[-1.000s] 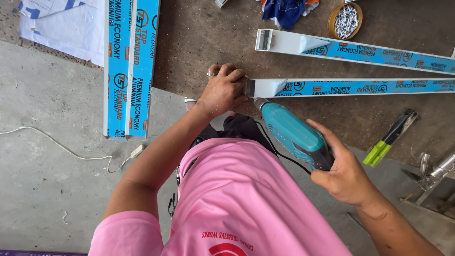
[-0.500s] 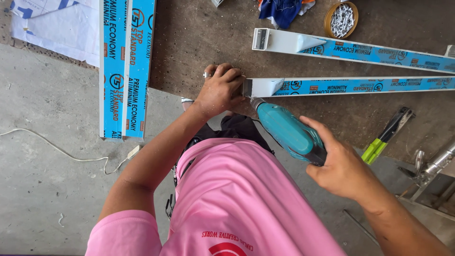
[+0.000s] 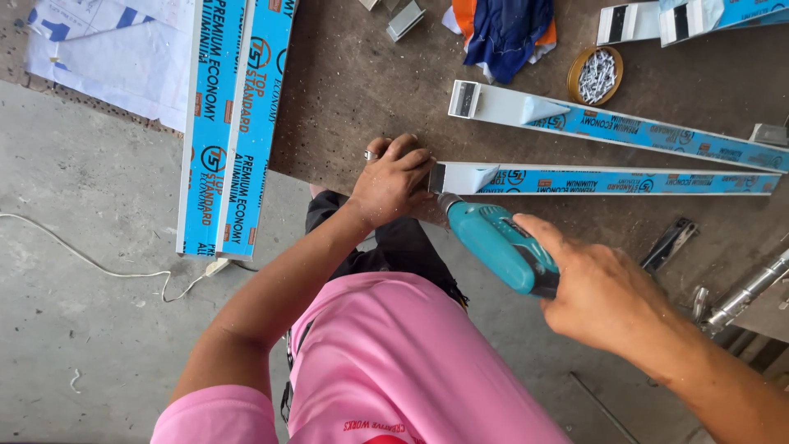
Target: Assembling an aluminum frame by drilling holes and riveting metal brackets.
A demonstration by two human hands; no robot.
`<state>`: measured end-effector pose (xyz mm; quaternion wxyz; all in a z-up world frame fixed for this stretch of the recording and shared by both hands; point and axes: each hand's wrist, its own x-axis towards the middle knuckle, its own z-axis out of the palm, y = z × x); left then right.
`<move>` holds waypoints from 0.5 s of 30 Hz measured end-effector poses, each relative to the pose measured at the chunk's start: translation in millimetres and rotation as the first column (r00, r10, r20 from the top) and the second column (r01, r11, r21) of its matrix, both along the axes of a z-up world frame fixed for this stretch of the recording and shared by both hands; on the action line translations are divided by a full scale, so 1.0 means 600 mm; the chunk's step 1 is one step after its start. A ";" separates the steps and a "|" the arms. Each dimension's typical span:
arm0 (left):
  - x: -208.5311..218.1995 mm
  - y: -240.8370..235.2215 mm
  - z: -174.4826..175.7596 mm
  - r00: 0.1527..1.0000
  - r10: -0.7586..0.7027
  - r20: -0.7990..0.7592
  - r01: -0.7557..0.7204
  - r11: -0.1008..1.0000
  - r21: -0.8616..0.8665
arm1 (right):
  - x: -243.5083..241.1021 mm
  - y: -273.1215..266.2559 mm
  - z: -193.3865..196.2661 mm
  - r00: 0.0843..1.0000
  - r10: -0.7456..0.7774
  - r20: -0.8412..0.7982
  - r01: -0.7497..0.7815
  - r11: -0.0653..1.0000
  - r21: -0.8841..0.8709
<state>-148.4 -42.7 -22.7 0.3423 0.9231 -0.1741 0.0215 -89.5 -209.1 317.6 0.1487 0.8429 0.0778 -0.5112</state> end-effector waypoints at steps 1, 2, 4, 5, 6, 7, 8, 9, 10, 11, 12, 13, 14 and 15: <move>0.000 0.001 0.002 1.000 0.003 -0.001 -0.003 1.000 -0.002 | 0.005 0.003 0.000 1.000 0.003 -0.001 -0.003 1.000 -0.002; 0.001 0.001 0.002 1.000 0.007 0.003 -0.007 1.000 -0.015 | 0.009 0.005 -0.001 1.000 -0.026 -0.013 0.025 0.998 -0.051; 0.001 0.001 0.002 1.000 0.015 0.003 -0.015 0.999 -0.030 | 0.011 0.004 -0.003 0.998 -0.052 -0.027 0.049 0.994 -0.102; 0.001 0.002 0.000 1.000 0.012 0.014 -0.012 0.999 -0.031 | 0.009 0.001 -0.005 0.998 -0.059 -0.021 0.057 0.992 -0.114; 0.002 0.001 -0.001 1.000 0.009 0.028 -0.008 0.999 -0.032 | 0.007 -0.003 -0.008 0.998 -0.067 -0.013 0.065 0.990 -0.125; 0.003 -0.001 -0.001 1.000 0.013 0.025 -0.012 0.999 -0.033 | 0.005 -0.007 -0.010 0.998 -0.063 -0.016 0.061 0.990 -0.126; 0.003 0.000 0.000 1.000 0.009 0.022 -0.008 1.000 -0.029 | 0.001 -0.010 -0.013 0.999 -0.038 -0.009 0.037 0.995 -0.094; 0.002 -0.001 0.001 1.000 0.005 0.019 -0.004 1.000 -0.026 | -0.002 -0.013 -0.016 1.000 -0.014 -0.001 0.013 0.998 -0.062; 0.002 -0.001 0.000 1.000 0.003 0.019 -0.002 1.000 -0.028 | 0.000 -0.015 -0.017 1.000 -0.015 -0.002 0.015 0.998 -0.064; 0.002 -0.003 -0.001 1.000 0.005 0.026 -0.005 1.000 -0.022 | 0.002 -0.017 -0.018 1.000 0.011 0.004 -0.011 0.999 -0.038; 0.003 -0.003 -0.003 0.999 0.008 0.035 -0.008 1.000 -0.015 | 0.004 -0.019 -0.019 0.999 0.037 0.013 -0.037 0.999 -0.012; 0.004 -0.001 -0.003 0.999 0.007 0.037 -0.006 1.000 -0.015 | 0.006 -0.018 -0.018 0.999 0.036 0.015 -0.036 0.999 -0.012; 0.003 -0.001 -0.002 0.999 0.006 0.033 -0.006 1.000 -0.016 | 0.007 -0.019 -0.016 1.000 0.010 0.017 -0.010 1.000 -0.018; 0.001 -0.001 -0.001 1.000 0.006 0.030 -0.006 1.000 -0.017 | 0.008 -0.019 -0.014 1.000 -0.015 0.019 0.016 1.000 -0.025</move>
